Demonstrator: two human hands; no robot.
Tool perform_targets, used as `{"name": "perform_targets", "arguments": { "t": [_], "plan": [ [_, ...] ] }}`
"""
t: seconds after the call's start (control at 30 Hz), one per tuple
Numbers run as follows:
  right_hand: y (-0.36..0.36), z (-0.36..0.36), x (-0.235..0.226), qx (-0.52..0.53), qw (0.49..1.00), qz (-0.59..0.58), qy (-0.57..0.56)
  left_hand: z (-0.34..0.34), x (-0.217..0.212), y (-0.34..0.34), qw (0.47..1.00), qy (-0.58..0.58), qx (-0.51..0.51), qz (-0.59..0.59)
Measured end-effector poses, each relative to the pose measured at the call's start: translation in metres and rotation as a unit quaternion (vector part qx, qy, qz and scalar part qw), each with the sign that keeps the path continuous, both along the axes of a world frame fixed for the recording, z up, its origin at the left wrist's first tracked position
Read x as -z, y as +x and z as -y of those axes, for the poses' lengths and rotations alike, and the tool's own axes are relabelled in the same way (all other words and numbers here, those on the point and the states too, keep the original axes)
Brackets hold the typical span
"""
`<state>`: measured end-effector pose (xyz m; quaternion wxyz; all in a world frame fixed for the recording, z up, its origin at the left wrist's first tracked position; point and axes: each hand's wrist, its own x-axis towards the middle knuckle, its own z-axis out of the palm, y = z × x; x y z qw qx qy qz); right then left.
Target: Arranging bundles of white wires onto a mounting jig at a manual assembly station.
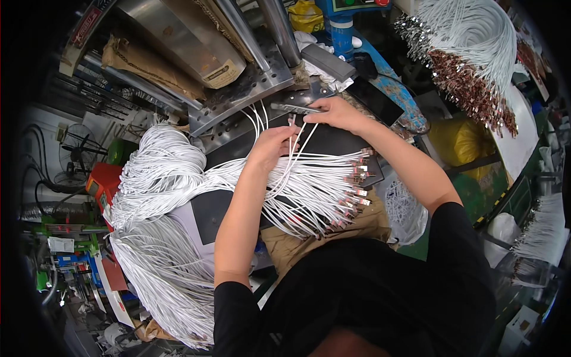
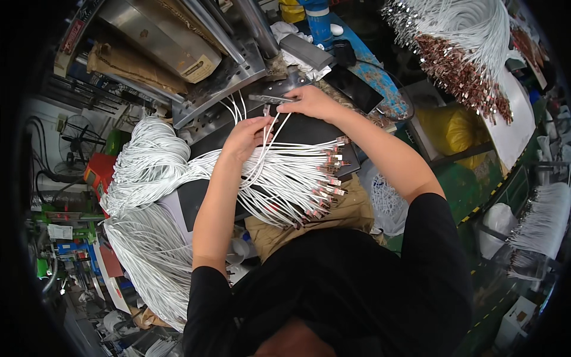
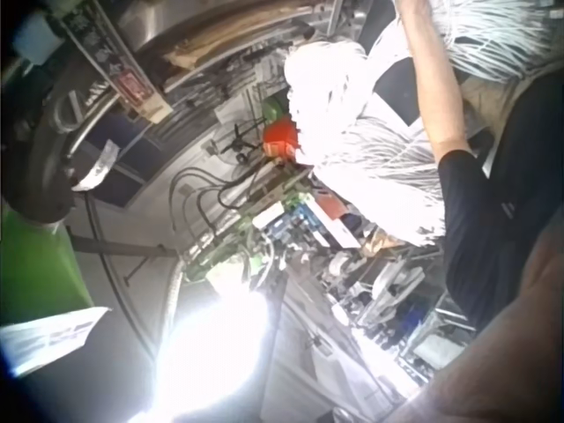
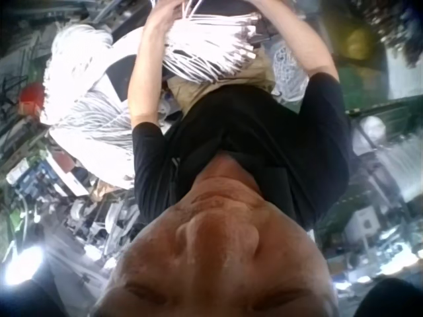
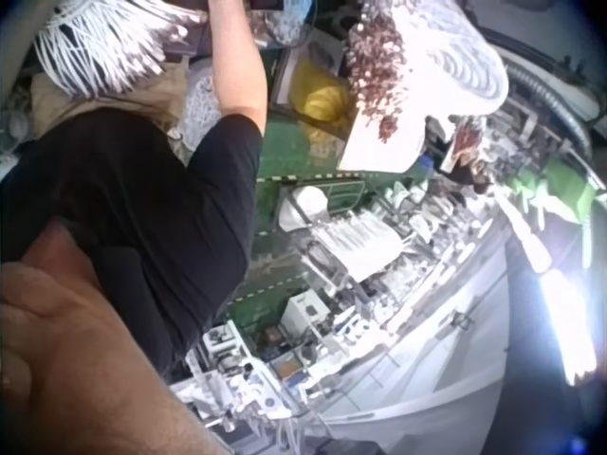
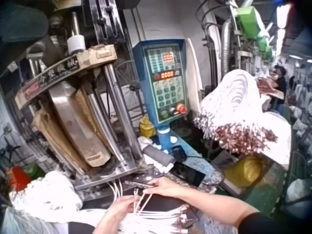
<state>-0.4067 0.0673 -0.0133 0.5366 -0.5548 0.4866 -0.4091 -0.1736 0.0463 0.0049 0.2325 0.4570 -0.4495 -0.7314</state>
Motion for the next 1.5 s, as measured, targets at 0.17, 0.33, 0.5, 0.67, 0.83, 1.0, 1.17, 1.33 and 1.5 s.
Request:
{"name": "perform_targets", "arguments": {
  "t": [0.17, 0.33, 0.5, 0.67, 0.83, 1.0, 1.17, 1.33, 1.5],
  "plan": [
    [-0.003, -0.003, -0.002, -0.008, 0.998, -0.056, -0.009, 0.004, 0.009, 0.002, 0.998, -0.052, 0.026, 0.035],
    [0.000, -0.009, -0.004, -0.015, 0.997, -0.067, -0.043, -0.001, 0.016, -0.009, 0.986, -0.117, 0.012, 0.114],
    [0.001, -0.009, 0.000, 0.004, 0.990, -0.129, -0.051, -0.017, 0.015, -0.018, 0.965, -0.196, -0.049, 0.166],
    [-0.001, -0.009, -0.003, -0.003, 0.995, -0.095, -0.031, -0.024, 0.007, -0.021, 0.966, -0.195, -0.081, 0.149],
    [0.001, -0.008, 0.000, -0.012, 0.987, -0.148, -0.054, -0.018, 0.012, -0.018, 0.957, -0.219, -0.061, 0.179],
    [0.002, -0.009, -0.001, 0.008, 0.998, -0.062, -0.011, -0.011, 0.021, -0.015, 0.953, -0.224, -0.037, 0.201],
    [0.001, -0.010, -0.002, 0.004, 0.994, -0.103, -0.045, -0.013, 0.017, -0.013, 0.965, -0.200, -0.025, 0.170],
    [-0.004, -0.004, 0.006, -0.009, 0.994, -0.096, -0.046, -0.010, 0.005, -0.003, 0.993, -0.095, -0.056, 0.053],
    [-0.002, -0.009, -0.002, -0.018, 0.998, -0.061, -0.015, 0.003, -0.006, 0.016, 0.993, -0.058, 0.017, 0.102]
  ]
}}
